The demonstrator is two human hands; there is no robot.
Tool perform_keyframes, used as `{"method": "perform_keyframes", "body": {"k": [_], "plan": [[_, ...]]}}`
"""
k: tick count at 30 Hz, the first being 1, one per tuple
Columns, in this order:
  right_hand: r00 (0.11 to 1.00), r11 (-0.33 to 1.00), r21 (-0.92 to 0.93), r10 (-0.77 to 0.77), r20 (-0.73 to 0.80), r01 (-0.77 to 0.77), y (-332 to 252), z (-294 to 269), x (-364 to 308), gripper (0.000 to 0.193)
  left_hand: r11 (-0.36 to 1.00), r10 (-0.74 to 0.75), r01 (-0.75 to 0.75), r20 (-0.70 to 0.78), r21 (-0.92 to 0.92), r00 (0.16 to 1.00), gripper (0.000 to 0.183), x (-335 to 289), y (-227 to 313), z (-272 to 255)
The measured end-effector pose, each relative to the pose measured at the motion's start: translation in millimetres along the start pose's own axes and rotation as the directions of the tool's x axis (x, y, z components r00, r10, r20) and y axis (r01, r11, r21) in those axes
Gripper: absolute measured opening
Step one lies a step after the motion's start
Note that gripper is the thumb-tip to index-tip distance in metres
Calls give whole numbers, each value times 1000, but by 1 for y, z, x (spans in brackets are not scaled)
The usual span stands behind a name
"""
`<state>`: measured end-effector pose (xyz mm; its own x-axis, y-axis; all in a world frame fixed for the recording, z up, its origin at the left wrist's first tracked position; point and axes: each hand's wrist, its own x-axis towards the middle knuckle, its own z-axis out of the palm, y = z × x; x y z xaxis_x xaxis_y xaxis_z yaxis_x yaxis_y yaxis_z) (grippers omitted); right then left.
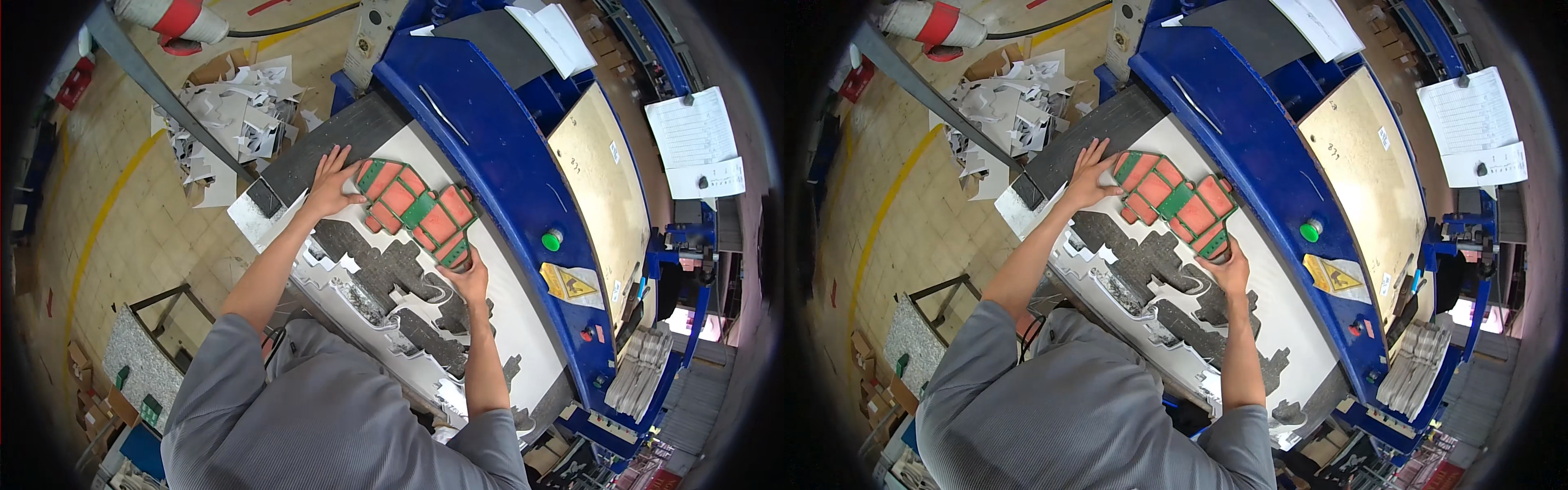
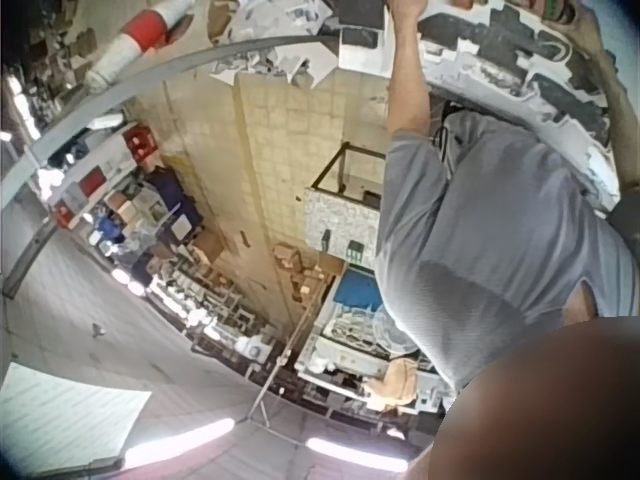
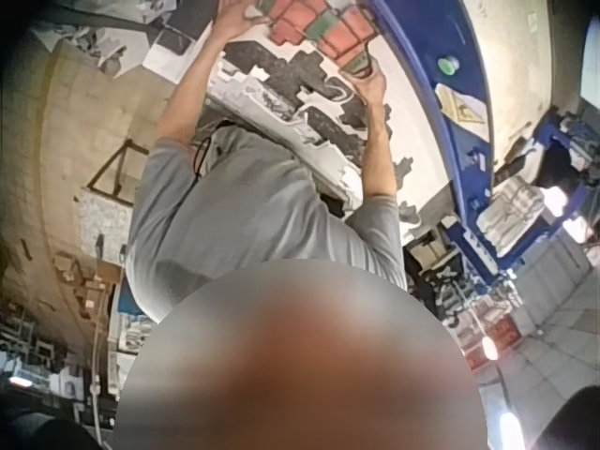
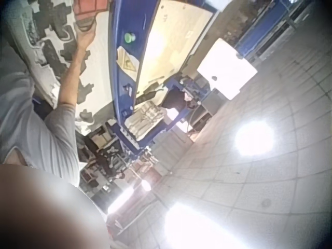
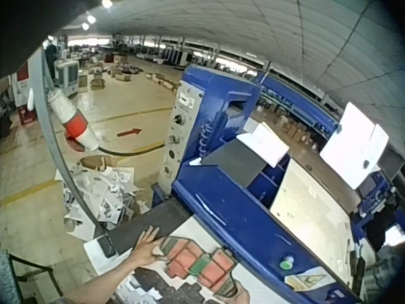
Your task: Manually position a cutting die on sheets of material and operate a hydraulic press to cut shoe components.
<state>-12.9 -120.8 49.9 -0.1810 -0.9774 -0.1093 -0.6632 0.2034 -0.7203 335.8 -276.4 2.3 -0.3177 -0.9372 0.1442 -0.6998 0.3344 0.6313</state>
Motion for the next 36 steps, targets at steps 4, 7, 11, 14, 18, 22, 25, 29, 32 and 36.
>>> {"method": "perform_keyframes", "body": {"k": [4,7,11,14,18,22,25,29,32,36], "plan": [[1000,996,-82,-27,-1,27,-2,0,4,76,1000,5,-5,-11,14,1000,85,-4,-5,-1],[998,989,-138,51,25,-48,-9,-2,5,79,1000,12,-12,2,29,1000,86,2,-7,-5],[993,988,-157,21,118,-2,-3,-20,3,83,1000,7,-8,49,30,999,90,4,1,-4],[980,986,-161,-9,199,41,8,-43,2,83,991,-81,82,6,-104,997,77,-5,13,-12],[993,991,73,106,44,-109,20,-85,-11,45,995,-68,44,-289,-88,955,30,-43,66,-29],[937,967,229,-26,-349,112,-15,-108,6,20,996,88,-86,-219,21,972,7,-98,61,-4],[872,986,114,-54,-486,124,-53,-119,21,33,986,165,-150,-257,78,952,12,-96,49,17],[798,981,139,-28,-603,139,-52,-112,25,48,990,133,-117,-270,74,954,21,-69,52,31],[764,939,306,81,-641,157,-52,-96,27,44,970,242,-229,-278,79,930,21,-50,60,35],[882,749,654,375,-285,-108,-70,-79,2,48,961,278,-274,-212,49,937,19,-32,67,28]]}}
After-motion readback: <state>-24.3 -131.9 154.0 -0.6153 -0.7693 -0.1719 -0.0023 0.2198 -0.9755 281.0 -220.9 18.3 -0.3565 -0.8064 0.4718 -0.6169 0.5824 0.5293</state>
